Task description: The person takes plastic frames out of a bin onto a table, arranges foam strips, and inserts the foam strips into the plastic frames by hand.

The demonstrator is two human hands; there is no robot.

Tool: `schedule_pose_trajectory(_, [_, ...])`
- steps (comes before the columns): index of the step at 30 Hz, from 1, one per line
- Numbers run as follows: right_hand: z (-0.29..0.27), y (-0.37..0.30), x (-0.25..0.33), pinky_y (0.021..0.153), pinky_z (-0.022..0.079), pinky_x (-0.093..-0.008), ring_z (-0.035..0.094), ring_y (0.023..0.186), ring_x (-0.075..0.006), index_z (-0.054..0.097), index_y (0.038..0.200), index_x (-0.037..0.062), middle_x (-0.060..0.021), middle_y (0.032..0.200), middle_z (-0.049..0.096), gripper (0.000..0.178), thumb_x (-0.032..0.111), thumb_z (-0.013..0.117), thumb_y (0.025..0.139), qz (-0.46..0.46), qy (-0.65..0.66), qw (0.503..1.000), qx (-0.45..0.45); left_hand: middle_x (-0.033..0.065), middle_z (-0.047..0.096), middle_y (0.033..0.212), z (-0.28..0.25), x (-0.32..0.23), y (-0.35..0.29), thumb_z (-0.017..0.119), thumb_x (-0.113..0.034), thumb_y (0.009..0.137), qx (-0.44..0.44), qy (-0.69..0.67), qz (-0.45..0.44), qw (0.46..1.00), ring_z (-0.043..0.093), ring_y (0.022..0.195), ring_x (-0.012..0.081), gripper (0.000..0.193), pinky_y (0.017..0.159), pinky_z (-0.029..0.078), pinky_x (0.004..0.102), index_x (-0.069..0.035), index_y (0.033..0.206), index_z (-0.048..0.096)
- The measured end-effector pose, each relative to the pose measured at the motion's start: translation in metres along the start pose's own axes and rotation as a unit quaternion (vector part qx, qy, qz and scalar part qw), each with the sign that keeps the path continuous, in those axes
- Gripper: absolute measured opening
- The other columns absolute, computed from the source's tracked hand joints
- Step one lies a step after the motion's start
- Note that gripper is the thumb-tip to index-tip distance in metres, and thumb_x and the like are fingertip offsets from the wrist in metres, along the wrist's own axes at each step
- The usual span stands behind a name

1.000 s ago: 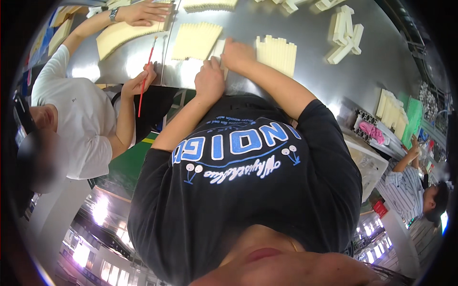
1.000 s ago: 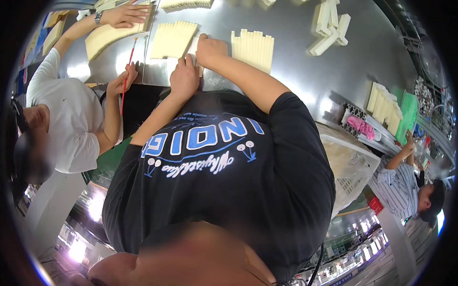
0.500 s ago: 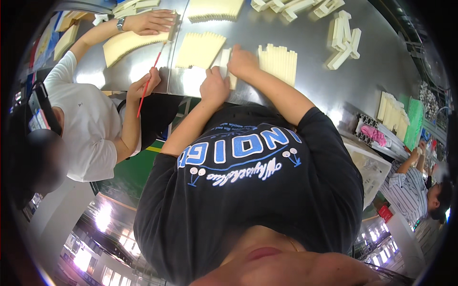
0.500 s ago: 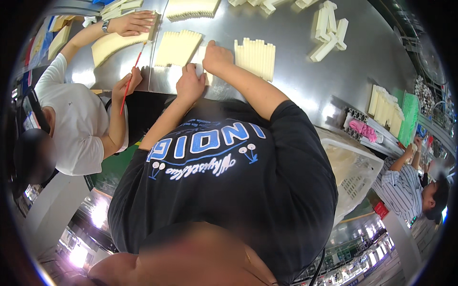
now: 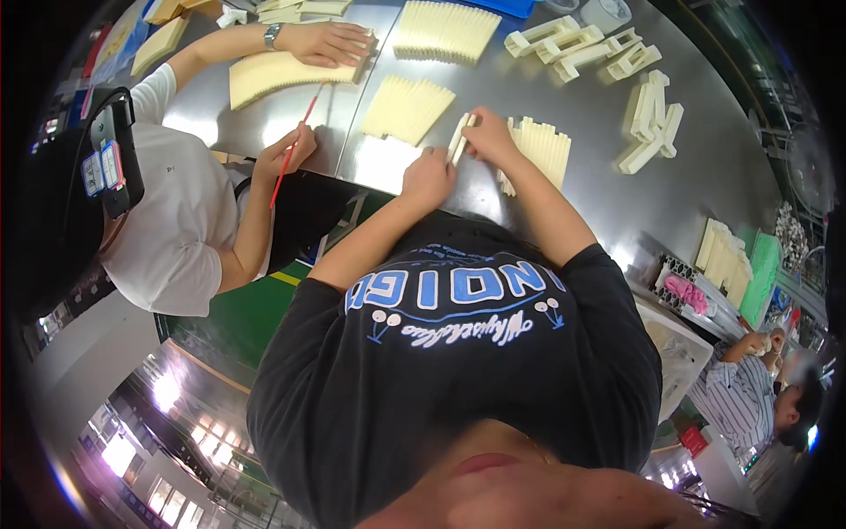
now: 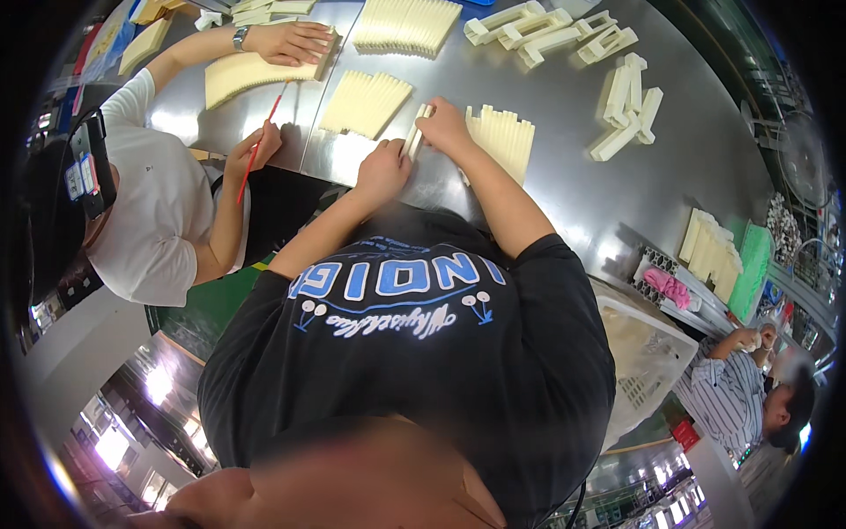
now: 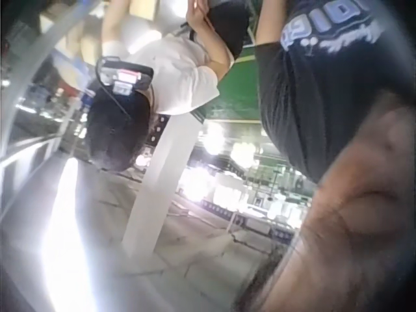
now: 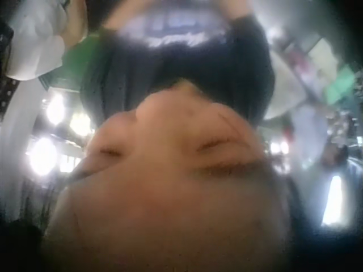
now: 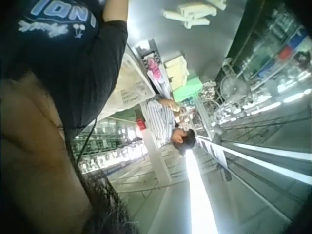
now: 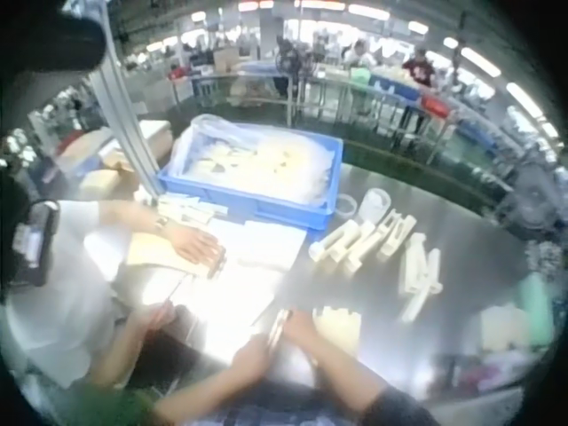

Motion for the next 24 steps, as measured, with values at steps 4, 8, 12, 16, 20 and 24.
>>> schedule_pose_trajectory(4, [0.001,-0.006,0.007,0.037,0.047,-0.0282,0.060,0.050,-0.0189,0.046,0.103,-0.0037,-0.0158,0.072,0.058,0.036,0.005,0.052,0.068,0.035,0.138,0.990,-0.006,0.0188,0.053,0.082,-0.009,-0.014,0.002,0.054,-0.022,0.073,-0.011,0.057,0.039,0.998,0.056,0.071,0.0334,0.025,0.059,0.047,0.0412,0.000,0.085,0.050])
schedule_pose_trajectory(8, [0.006,-0.002,0.004,0.041,0.050,-0.0305,0.061,0.056,-0.0233,0.038,0.109,-0.0052,-0.0183,0.074,0.057,0.040,0.003,0.053,0.073,0.035,0.150,0.988,-0.014,0.0187,0.055,0.080,-0.003,-0.008,0.014,0.051,-0.021,0.076,0.012,0.110,0.050,0.993,0.059,0.067,0.0324,0.024,0.056,0.048,0.0402,0.000,0.085,0.047])
schedule_pose_trajectory(12, [0.010,0.003,0.006,0.042,0.050,-0.0312,0.061,0.055,-0.0244,0.037,0.107,-0.0058,-0.0178,0.074,0.057,0.040,0.001,0.054,0.072,0.040,0.149,0.988,-0.022,0.0170,0.057,0.073,-0.002,-0.004,0.020,0.048,-0.020,0.077,-0.013,0.145,0.060,0.988,0.059,0.061,0.0314,0.021,0.052,0.048,0.0398,0.000,0.084,0.046])
schedule_pose_trajectory(16, [0.016,0.016,-0.001,0.042,0.051,-0.0323,0.062,0.058,-0.0263,0.042,0.100,-0.0064,-0.0207,0.079,0.057,0.037,-0.003,0.054,0.065,0.038,0.193,0.979,-0.056,0.0158,0.057,0.070,-0.011,-0.009,0.021,0.056,-0.026,0.074,-0.017,0.172,0.055,0.983,0.058,0.059,0.0306,0.028,0.051,0.047,0.0394,-0.001,0.083,0.048])
schedule_pose_trajectory(20, [0.022,0.026,-0.005,0.044,0.053,-0.0352,0.061,0.064,-0.0303,0.044,0.094,-0.0061,-0.0210,0.083,0.057,0.033,-0.005,0.054,0.063,-0.011,0.168,0.982,-0.088,0.0143,0.057,0.068,-0.024,-0.012,0.023,0.056,-0.027,0.074,-0.031,0.189,0.080,0.978,0.058,0.058,0.0293,0.028,0.050,0.047,0.0385,-0.001,0.081,0.049])
schedule_pose_trajectory(24, [0.027,0.022,0.001,0.045,0.053,-0.0357,0.061,0.064,-0.0294,0.044,0.093,-0.0063,-0.0202,0.083,0.057,0.033,-0.005,0.056,0.062,0.021,0.238,0.968,-0.077,0.0155,0.057,0.074,-0.036,-0.013,0.026,0.056,-0.027,0.074,-0.024,0.185,0.076,0.979,0.058,0.057,0.0294,0.029,0.049,0.047,0.0384,-0.001,0.085,0.050])
Point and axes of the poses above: each hand's wrist, its own y-axis towards the middle knuckle, its own z-axis out of the palm, x = y × z, the point moved 5 cm from there along y, towards the middle knuckle
